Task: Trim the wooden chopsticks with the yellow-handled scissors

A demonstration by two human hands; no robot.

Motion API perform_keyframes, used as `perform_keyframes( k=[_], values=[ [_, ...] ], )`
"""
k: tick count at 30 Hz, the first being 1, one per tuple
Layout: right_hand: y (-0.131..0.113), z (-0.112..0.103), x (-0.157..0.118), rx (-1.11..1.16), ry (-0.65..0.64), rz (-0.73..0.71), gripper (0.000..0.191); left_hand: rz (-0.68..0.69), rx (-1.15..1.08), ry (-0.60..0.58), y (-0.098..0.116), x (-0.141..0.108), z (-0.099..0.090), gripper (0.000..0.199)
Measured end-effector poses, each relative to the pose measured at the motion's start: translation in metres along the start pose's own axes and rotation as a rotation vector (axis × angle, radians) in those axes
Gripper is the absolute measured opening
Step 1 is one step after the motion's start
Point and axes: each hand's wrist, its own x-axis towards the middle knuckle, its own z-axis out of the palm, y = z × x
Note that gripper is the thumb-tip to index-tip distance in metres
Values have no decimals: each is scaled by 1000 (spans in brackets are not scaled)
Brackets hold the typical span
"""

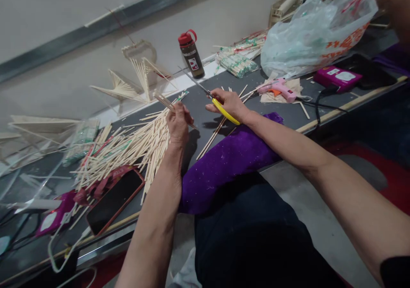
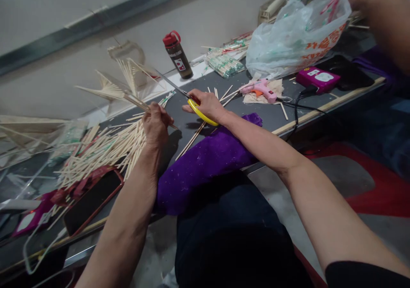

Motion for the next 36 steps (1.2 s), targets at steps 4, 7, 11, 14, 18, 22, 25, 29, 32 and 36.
perform_keyframes(
  k=[4, 7, 11, 14, 18, 22, 25, 29, 32, 36],
  values=[
    [2, 1, 0, 16, -3, -13, 40, -5, 43, -38, -5, -2, 1, 44],
    [3, 2, 0, 26, -2, -18, 39, -3, 54, -35, -8, -3, 2, 44],
    [2, 1, -1, 11, 12, -13, 38, -105, -13, -103, 2, -3, 2, 44],
    [-1, -1, -3, -66, -9, -5, 38, -277, -221, -191, 20, -3, -3, 48],
    [-4, -1, -6, -352, -98, 37, 43, -515, -411, -340, 36, -1, -12, 50],
    [-6, 3, -9, -600, -188, 87, 54, -572, -508, -373, 34, 1, -19, 46],
    [-5, 3, -12, -723, -247, 80, 58, -570, -547, -381, 30, 2, -21, 45],
    [-10, -1, -13, -754, -380, -33, 49, -566, -583, -402, 30, 3, -22, 45],
    [-15, -4, -14, -728, -440, -165, 49, -547, -613, -380, 30, 4, -22, 45],
    [-15, -9, -14, -743, -478, -205, 46, -510, -614, -325, 34, 4, -22, 45]
  ],
)
